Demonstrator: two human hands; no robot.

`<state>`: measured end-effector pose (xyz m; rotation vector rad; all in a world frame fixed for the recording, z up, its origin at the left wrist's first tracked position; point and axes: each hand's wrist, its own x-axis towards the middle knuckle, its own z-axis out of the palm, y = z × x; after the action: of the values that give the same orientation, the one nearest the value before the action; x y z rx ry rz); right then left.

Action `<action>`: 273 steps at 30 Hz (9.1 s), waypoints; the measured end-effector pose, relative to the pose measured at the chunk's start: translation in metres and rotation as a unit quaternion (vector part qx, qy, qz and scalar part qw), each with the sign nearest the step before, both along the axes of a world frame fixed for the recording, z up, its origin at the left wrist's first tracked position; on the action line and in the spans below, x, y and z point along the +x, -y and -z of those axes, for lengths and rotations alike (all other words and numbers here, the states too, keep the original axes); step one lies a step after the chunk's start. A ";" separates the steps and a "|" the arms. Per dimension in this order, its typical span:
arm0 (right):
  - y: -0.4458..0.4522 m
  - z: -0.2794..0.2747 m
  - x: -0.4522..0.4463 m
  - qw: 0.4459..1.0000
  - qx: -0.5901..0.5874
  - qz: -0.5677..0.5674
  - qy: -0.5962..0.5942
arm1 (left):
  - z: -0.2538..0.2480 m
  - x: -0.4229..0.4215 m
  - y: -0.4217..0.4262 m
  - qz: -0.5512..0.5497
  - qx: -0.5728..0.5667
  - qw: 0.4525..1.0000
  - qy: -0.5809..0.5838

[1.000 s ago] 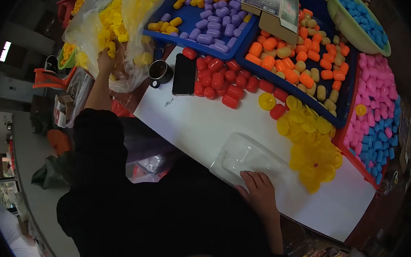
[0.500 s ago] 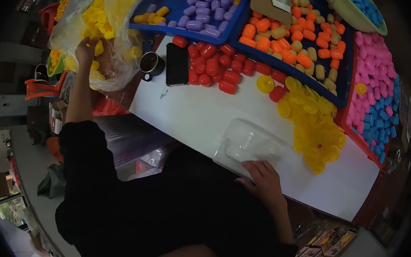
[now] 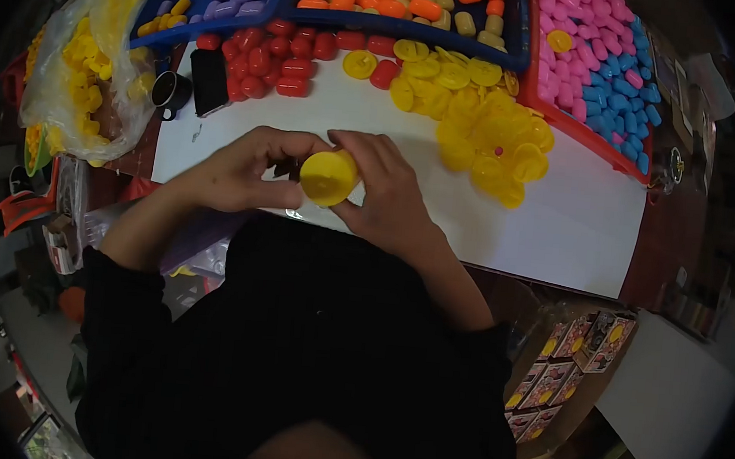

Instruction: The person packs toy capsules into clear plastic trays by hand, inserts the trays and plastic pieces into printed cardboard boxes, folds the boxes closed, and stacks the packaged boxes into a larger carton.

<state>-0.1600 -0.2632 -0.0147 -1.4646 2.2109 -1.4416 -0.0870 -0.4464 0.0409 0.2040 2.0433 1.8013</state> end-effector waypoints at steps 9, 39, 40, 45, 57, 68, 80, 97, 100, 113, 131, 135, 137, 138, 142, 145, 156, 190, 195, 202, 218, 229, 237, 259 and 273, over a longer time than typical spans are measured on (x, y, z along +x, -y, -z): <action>-0.045 0.071 0.044 0.952 0.247 -0.093 -0.157 | 0.071 0.062 -0.032 -0.312 -0.183 0.926 -0.109; -0.086 0.031 -0.332 0.918 0.346 0.158 -0.109 | 0.157 0.038 -0.013 -0.393 -0.217 0.866 -0.220; -0.074 0.033 -0.334 0.914 0.381 0.117 -0.074 | 0.157 0.038 -0.014 -0.387 -0.212 0.868 -0.226; -0.093 0.040 -0.339 0.935 0.324 0.131 -0.066 | 0.152 0.040 -0.019 -0.414 -0.200 0.869 -0.184; -0.237 0.061 -0.397 0.646 0.556 0.177 -0.492 | 0.151 0.040 -0.016 -0.392 -0.201 0.877 -0.194; -0.015 0.001 -0.083 0.932 0.177 -0.199 -0.246 | 0.155 0.037 -0.018 -0.454 -0.085 0.876 -0.139; 0.004 0.036 -0.050 0.903 0.269 -0.319 0.102 | 0.151 0.033 -0.022 -0.490 -0.221 0.816 -0.212; -0.048 -0.026 -0.107 0.975 0.181 -0.067 0.109 | 0.140 -0.133 0.375 -0.376 -0.642 0.661 0.095; -0.033 -0.017 -0.153 0.987 0.130 0.027 0.085 | 0.166 -0.147 0.371 -0.291 -0.612 0.732 -0.067; 0.090 0.049 -0.296 0.929 0.362 -0.001 0.083 | 0.130 -0.138 0.332 -0.258 -0.552 0.792 -0.049; 0.110 0.020 -0.247 0.852 0.466 0.053 -0.233 | 0.048 -0.055 0.141 -0.405 0.321 0.855 -0.047; 0.060 -0.007 -0.203 0.973 0.103 0.086 -0.185 | 0.038 -0.035 0.053 -0.329 0.055 0.942 -0.032; 0.020 -0.013 -0.158 0.995 0.083 0.018 -0.052 | 0.055 -0.032 0.031 -0.218 -0.094 0.962 -0.132; 0.006 -0.012 -0.128 0.995 0.098 -0.001 -0.023 | 0.055 -0.034 0.021 -0.221 -0.093 0.962 -0.134; -0.014 0.030 -0.057 0.978 0.208 -0.001 0.008 | 0.077 -0.040 -0.005 -0.008 -0.412 0.894 -0.173; -0.018 0.046 -0.048 0.962 0.259 -0.042 0.081 | 0.074 -0.042 -0.001 -0.034 -0.396 0.901 -0.175; -0.025 0.037 -0.051 0.882 0.262 0.080 0.383 | 0.075 -0.045 0.000 -0.187 -0.178 0.957 -0.132; 0.041 -0.045 -0.165 0.958 -0.022 0.282 -0.036 | 0.014 -0.133 0.060 -0.440 -0.075 0.846 -0.290; -0.099 -0.038 -0.099 0.924 -0.147 0.209 0.285 | 0.019 -0.125 -0.049 -0.217 -0.283 0.884 -0.303; -0.153 -0.039 -0.067 0.905 -0.222 0.346 0.113 | 0.039 -0.068 -0.101 0.094 -0.336 0.904 -0.246; -0.141 -0.071 0.008 0.972 0.089 0.134 -0.174 | 0.034 -0.062 -0.081 0.026 -0.037 0.898 -0.437; -0.109 -0.086 0.017 0.893 0.359 0.146 -0.230 | 0.065 -0.060 -0.118 -0.144 0.218 0.876 -0.407; -0.116 -0.076 0.011 0.918 0.300 0.147 -0.216 | 0.068 -0.054 -0.103 -0.102 0.063 0.825 -0.552; -0.233 -0.005 0.094 0.838 0.050 0.524 0.142 | 0.068 -0.015 -0.126 0.163 -0.137 0.814 -0.541; -0.080 0.038 0.075 0.934 0.019 0.304 0.185 | 0.061 -0.014 0.003 0.088 -0.571 0.804 -0.144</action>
<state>-0.0851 -0.1832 -0.0531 -0.4258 2.5107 -1.6373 -0.1010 -0.4494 -0.0201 0.2857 2.8050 0.2077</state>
